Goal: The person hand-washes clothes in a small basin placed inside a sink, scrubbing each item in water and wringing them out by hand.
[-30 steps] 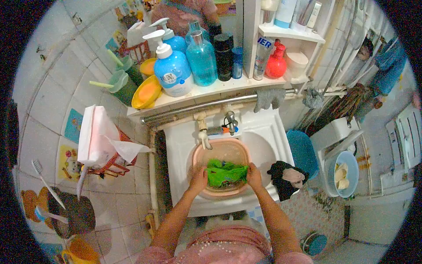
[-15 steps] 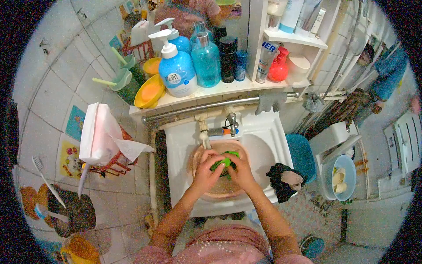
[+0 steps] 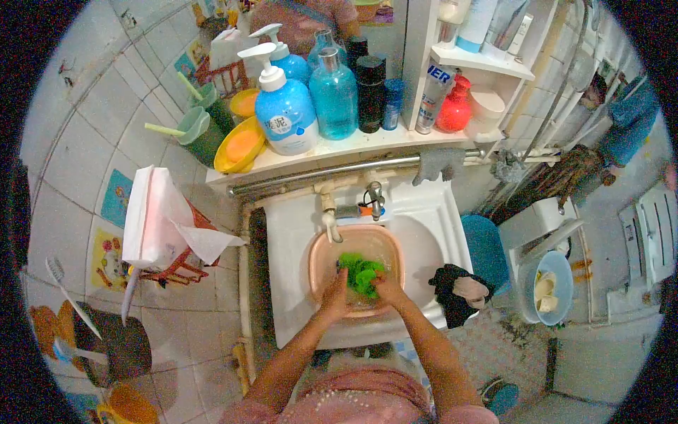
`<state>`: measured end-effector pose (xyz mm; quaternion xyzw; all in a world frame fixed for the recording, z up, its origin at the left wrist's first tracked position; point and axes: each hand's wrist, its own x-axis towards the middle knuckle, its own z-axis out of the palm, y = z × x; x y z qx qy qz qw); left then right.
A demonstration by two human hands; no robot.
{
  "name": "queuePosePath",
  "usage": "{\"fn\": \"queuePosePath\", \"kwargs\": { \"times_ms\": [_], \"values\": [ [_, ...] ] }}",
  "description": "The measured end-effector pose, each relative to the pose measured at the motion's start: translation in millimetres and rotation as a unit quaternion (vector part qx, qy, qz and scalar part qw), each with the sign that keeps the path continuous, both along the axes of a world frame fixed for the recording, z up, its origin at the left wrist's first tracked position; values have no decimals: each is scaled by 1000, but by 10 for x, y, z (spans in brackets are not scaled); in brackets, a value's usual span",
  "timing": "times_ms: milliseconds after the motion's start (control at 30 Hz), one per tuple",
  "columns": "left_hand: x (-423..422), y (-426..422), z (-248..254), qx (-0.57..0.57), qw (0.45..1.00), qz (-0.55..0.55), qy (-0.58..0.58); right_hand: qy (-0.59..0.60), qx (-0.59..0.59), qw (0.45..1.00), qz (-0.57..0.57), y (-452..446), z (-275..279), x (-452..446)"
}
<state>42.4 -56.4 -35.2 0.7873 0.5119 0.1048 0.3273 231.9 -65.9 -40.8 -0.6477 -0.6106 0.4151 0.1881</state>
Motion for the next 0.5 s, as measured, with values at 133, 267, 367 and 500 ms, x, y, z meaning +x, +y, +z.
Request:
{"fn": "queuePosePath", "kwargs": {
  "times_ms": [133,267,367,500],
  "values": [
    [185,233,-703,-310,798,151,-494,403,-83,885,-217,51,776,13],
    [258,392,-145,-22,978,54,-199,602,-19,765,-227,82,1305,81],
    [267,445,-87,-77,971,81,-213,591,58,753,-284,107,1278,173],
    [214,433,212,-64,965,98,-233,474,-22,797,-374,32,981,351]
  ]
}}
